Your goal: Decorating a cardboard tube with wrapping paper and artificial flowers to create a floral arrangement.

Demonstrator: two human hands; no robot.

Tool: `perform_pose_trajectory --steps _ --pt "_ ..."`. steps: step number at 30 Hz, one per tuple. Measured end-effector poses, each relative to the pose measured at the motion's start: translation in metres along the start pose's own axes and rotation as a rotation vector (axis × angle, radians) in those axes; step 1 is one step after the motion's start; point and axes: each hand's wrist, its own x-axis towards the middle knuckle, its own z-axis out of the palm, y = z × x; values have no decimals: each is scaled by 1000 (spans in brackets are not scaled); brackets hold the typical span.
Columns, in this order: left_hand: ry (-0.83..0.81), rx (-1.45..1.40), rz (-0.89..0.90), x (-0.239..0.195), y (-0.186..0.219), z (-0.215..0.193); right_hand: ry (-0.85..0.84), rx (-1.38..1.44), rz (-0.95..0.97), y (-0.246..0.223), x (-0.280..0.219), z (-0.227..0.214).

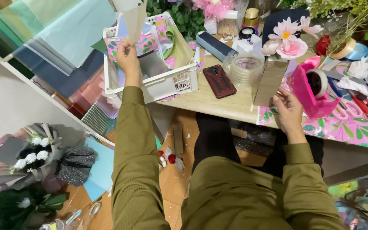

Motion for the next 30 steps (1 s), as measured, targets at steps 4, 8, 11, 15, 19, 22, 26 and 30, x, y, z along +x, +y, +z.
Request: perform_pose_trajectory --steps 4,8,11,15,19,22,26,30 --pt "13 387 96 -12 19 -5 2 -2 27 -6 -2 0" --pt "45 480 280 -23 33 -1 25 16 -20 -5 -2 2" --pt "48 469 446 -32 39 -2 186 -4 -195 -19 -14 8" --pt "-38 386 597 -51 66 1 345 2 -544 -32 -34 18" --pt "-110 286 685 -94 104 2 224 90 -505 -41 -48 44" --pt "-279 241 784 -143 136 -5 51 138 -377 -53 -59 66" --pt "-411 123 862 -208 161 -12 -154 269 -267 -67 -69 78" --pt "-589 -59 804 -264 157 -25 -317 219 -226 -88 -73 68"
